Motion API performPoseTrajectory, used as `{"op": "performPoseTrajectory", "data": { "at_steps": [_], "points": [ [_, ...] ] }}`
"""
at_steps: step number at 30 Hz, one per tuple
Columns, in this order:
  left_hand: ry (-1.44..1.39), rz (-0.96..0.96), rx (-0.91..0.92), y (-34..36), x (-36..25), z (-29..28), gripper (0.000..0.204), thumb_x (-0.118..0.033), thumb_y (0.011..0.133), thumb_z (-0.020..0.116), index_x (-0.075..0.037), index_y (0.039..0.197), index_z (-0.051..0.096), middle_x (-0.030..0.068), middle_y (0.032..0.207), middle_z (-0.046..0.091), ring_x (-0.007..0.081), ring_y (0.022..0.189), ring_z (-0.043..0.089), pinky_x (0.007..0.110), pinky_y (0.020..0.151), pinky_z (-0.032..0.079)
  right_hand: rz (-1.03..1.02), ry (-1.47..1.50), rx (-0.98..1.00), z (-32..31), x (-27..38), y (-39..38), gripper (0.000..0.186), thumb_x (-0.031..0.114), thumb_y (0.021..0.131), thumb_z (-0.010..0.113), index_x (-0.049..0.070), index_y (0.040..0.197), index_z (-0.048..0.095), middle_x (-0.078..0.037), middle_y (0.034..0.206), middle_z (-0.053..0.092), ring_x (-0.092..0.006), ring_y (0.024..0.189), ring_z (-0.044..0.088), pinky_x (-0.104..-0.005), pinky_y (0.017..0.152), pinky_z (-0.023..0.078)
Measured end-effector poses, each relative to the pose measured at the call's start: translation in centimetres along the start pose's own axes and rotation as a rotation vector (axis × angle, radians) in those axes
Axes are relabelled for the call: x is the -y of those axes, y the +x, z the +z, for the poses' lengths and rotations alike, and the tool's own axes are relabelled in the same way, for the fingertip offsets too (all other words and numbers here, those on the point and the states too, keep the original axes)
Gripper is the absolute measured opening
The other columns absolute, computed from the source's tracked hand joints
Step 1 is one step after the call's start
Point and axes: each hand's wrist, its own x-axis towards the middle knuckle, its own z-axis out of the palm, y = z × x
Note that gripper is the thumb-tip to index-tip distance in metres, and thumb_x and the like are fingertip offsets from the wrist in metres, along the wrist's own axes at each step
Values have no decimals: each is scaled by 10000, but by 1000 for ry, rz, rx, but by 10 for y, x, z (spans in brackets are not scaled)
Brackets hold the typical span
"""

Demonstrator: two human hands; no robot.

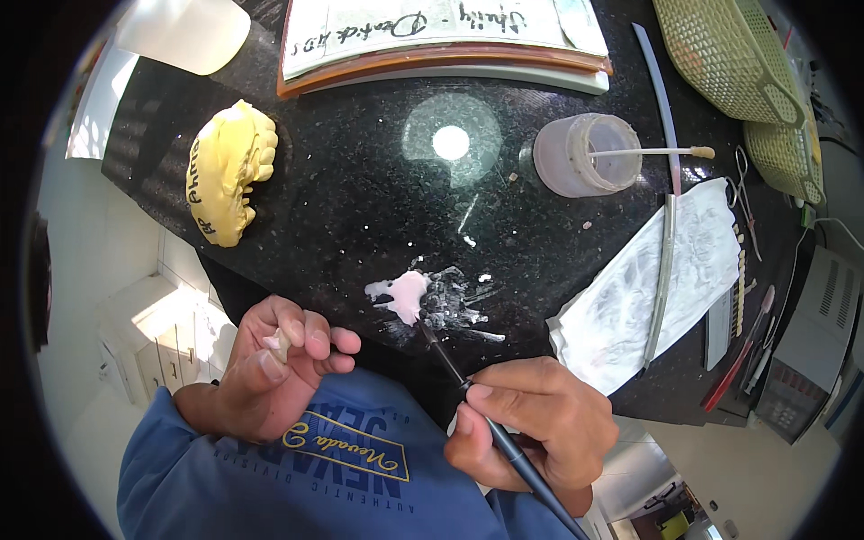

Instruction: Applying pink ceramic gingival material to a dental bridge model using a fine brush and later adjusting it with a dental probe.

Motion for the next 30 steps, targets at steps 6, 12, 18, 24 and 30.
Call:
{"op": "performPoseTrajectory", "data": {
  "at_steps": [6,12,18,24,30],
  "points": [
    [21,-1,-23,1,0,3,244,-169,794,698,-54,947,546,102,944,613,291,1085,552,385,909,482,-57,-60,60,0,-3,3,208,-41,607,704,-24,778,586,-149,643,613,-162,487,601,-212,438,463],
    [28,6,-12,0,1,3,271,-190,801,699,-55,973,539,99,950,612,300,1085,549,387,907,475,-6,4,-33,-1,-4,-4,185,-46,616,695,-36,762,582,-152,630,606,-157,483,601,-205,426,455],
    [33,5,0,0,1,2,277,-205,811,693,-58,985,534,100,957,610,302,1091,544,387,908,471,-16,-17,47,-3,-3,0,206,-29,631,718,-35,780,576,-143,632,607,-161,495,610,-213,435,465],
    [39,5,7,1,1,3,273,-203,815,689,-58,989,536,101,959,610,303,1092,544,387,906,477,19,-17,80,-7,-2,0,212,-23,645,731,-29,791,577,-142,655,613,-172,536,629,-219,459,482],
    [37,12,1,1,1,2,274,-200,809,694,-55,988,544,106,961,615,304,1090,547,384,900,486,32,-32,88,-7,0,-1,217,-25,642,735,-23,790,575,-139,652,611,-175,536,629,-226,460,486]
  ]
}}
